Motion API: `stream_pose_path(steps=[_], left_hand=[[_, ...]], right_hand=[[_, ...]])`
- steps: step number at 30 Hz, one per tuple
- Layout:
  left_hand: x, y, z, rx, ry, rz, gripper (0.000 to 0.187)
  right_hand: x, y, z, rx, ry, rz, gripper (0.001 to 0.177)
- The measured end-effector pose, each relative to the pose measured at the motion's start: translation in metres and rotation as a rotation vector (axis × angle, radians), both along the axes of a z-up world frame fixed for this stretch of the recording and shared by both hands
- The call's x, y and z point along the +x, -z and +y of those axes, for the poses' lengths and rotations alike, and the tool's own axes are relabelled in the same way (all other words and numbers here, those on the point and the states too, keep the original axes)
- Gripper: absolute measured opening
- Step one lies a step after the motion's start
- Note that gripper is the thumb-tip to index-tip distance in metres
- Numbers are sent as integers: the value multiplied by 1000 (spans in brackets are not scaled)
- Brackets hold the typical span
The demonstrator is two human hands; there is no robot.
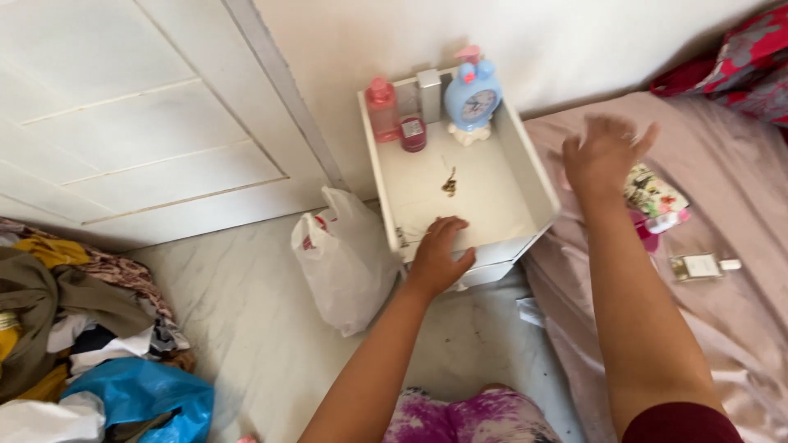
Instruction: Unpacking various toiletries and cosmetic items from a plastic bag and organizing them on top of a small nightstand.
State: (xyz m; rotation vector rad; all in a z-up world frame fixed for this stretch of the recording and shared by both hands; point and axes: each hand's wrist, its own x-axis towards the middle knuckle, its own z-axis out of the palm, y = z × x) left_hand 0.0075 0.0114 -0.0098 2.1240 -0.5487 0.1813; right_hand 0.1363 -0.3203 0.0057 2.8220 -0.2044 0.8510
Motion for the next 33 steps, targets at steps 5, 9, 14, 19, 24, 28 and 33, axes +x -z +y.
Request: stream_pose_path(steps=[5, 9, 14, 19, 24, 28, 33], left_hand=[[1, -18, 7, -49, 84, 108, 50], [0, -16, 7, -95, 92, 103, 51], [2, -22, 7, -116, 91, 63, 50], [-4, -29, 4, -112, 45, 118, 48], [-2, -22, 0, -145, -1, 118, 41], [-5, -26, 1, -172, -28, 176, 40], [2, -9, -2, -143, -52, 98, 37]], right_hand=[[-30, -69, 118, 321, -390, -334, 29], [-40, -74, 180, 334, -553, -294, 27], [-45, -51, 175, 398, -616, -178, 18], [-23, -44, 176, 540, -696, -84, 20], [31, -22, 203, 681, -760, 96, 45], [59, 0, 222, 731, -765, 140, 60], [83, 1, 228, 756, -724, 143, 62]])
